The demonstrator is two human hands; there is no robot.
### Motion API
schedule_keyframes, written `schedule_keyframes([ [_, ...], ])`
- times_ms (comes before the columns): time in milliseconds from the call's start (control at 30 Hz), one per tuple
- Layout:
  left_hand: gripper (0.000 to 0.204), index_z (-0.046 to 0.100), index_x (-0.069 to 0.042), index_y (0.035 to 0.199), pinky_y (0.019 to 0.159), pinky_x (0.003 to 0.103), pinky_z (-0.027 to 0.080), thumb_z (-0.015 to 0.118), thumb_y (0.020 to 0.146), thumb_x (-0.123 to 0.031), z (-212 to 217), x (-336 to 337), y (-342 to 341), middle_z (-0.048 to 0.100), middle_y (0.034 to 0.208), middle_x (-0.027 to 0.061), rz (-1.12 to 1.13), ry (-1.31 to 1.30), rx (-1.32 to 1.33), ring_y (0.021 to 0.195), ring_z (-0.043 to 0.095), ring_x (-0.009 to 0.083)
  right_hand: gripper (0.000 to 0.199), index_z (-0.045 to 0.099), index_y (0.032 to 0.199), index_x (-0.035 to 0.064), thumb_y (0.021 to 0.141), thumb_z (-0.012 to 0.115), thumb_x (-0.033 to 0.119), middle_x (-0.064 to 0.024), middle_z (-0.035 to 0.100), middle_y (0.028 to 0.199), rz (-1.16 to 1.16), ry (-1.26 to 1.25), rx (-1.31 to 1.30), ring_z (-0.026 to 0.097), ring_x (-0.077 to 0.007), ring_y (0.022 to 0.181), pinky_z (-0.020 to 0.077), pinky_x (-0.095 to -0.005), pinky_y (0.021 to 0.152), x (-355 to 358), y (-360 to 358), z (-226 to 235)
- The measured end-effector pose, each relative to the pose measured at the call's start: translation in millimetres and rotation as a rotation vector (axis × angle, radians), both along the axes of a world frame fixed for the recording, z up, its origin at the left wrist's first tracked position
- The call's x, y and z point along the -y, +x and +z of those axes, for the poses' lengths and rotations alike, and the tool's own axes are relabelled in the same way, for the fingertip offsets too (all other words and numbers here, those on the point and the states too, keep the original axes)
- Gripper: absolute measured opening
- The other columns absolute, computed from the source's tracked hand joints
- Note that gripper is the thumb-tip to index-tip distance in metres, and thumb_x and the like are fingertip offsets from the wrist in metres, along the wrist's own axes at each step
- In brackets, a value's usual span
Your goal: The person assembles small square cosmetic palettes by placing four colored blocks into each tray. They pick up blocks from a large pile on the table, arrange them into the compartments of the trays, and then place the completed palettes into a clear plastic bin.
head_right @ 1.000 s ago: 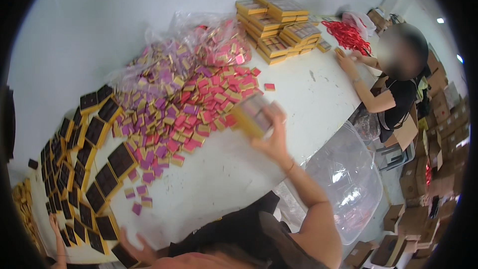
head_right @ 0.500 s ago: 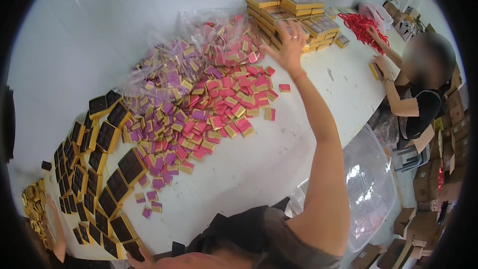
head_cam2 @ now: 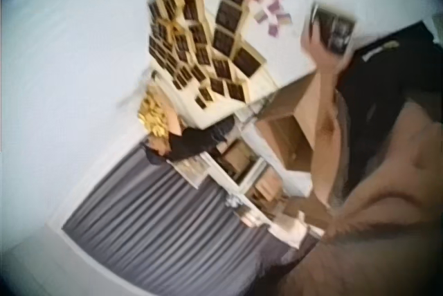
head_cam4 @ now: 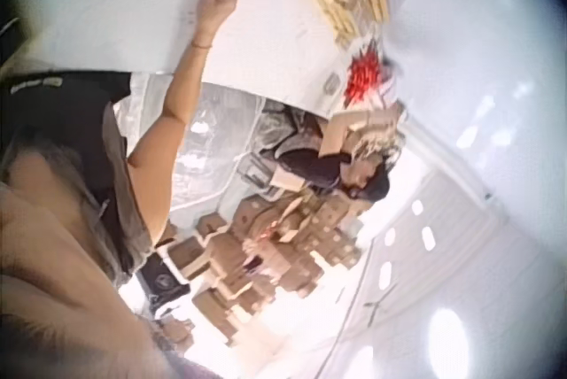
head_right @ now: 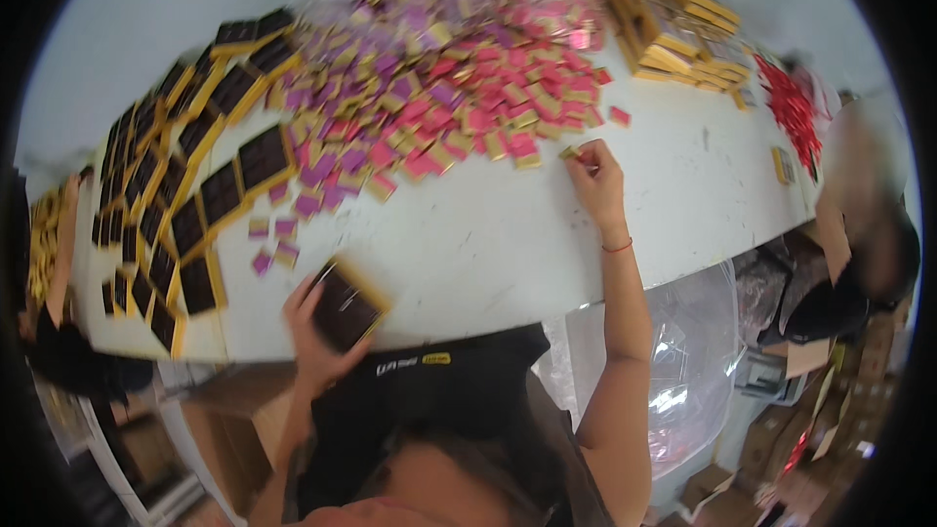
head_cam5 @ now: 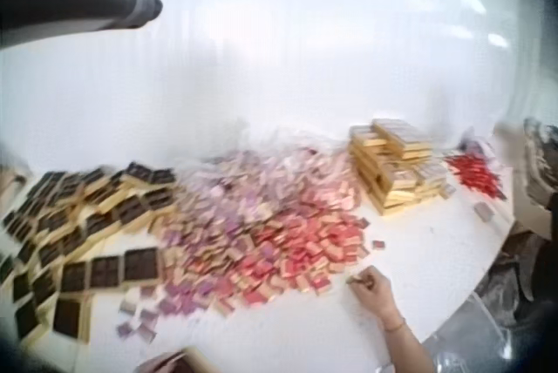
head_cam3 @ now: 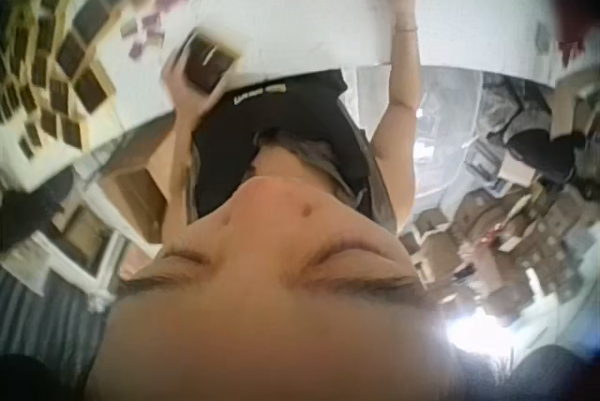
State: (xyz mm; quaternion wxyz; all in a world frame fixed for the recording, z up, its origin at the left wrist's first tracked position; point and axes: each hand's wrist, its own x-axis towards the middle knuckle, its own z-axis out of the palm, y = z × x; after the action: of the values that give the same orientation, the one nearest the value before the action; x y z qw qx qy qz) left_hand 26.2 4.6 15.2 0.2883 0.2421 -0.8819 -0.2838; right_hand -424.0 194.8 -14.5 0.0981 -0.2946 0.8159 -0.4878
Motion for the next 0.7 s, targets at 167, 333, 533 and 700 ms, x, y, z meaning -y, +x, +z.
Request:
schedule_keyframes([
  [167, 0.098, 0.043, -0.005, 0.144, 0.111, 0.048, 0.032, 0.087, 0.063, -0.039, 7.3, 13.5, -65.6, 0.042, 0.147, 0.0174, -0.276, -0.011, 0.113, 0.131, 0.042, 0.0377, 0.029, 0.060, 0.123, 0.0018, 0.094, 0.065, 0.002, -0.0014, 0.060, 0.091, 0.233, -0.348, 0.181, 0.062, -0.0100, 0.079, 0.0510, -0.0223, 0.068, 42.1, 118.3, 56.7],
  [333, 0.110, 0.038, 0.000, 0.147, 0.110, 0.048, 0.034, 0.086, 0.063, -0.052, 11.0, -5.1, -55.8, 0.038, 0.149, 0.0187, -0.169, 0.029, 0.199, 0.130, 0.043, 0.0382, 0.024, 0.069, 0.115, 0.0013, 0.090, 0.068, 0.000, -0.0050, 0.069, 0.090, 0.416, -0.176, 0.080, 0.064, -0.0113, 0.080, 0.0508, -0.0261, 0.072, 54.2, 203.2, 62.0],
  [533, 0.106, 0.036, 0.000, 0.148, 0.105, 0.045, 0.040, 0.089, 0.066, -0.040, -5.9, -10.7, -36.4, 0.042, 0.147, 0.0205, -0.143, 0.139, 0.095, 0.127, 0.047, 0.0370, 0.017, 0.071, 0.105, 0.0024, 0.088, 0.070, 0.001, -0.0100, 0.068, 0.091, 0.431, -0.084, 0.027, 0.066, -0.0166, 0.079, 0.0515, -0.0275, 0.070, 91.2, 233.1, 56.8],
  [700, 0.107, 0.034, -0.002, 0.148, 0.103, 0.045, 0.042, 0.090, 0.065, -0.038, -11.9, -9.5, -33.7, 0.046, 0.143, 0.0197, -0.112, 0.092, -0.005, 0.125, 0.049, 0.0367, 0.015, 0.071, 0.099, 0.0032, 0.084, 0.073, 0.001, -0.0104, 0.067, 0.089, 0.484, -0.039, -0.001, 0.065, -0.0236, 0.079, 0.0529, -0.0327, 0.068, 94.3, 241.8, 48.4],
])
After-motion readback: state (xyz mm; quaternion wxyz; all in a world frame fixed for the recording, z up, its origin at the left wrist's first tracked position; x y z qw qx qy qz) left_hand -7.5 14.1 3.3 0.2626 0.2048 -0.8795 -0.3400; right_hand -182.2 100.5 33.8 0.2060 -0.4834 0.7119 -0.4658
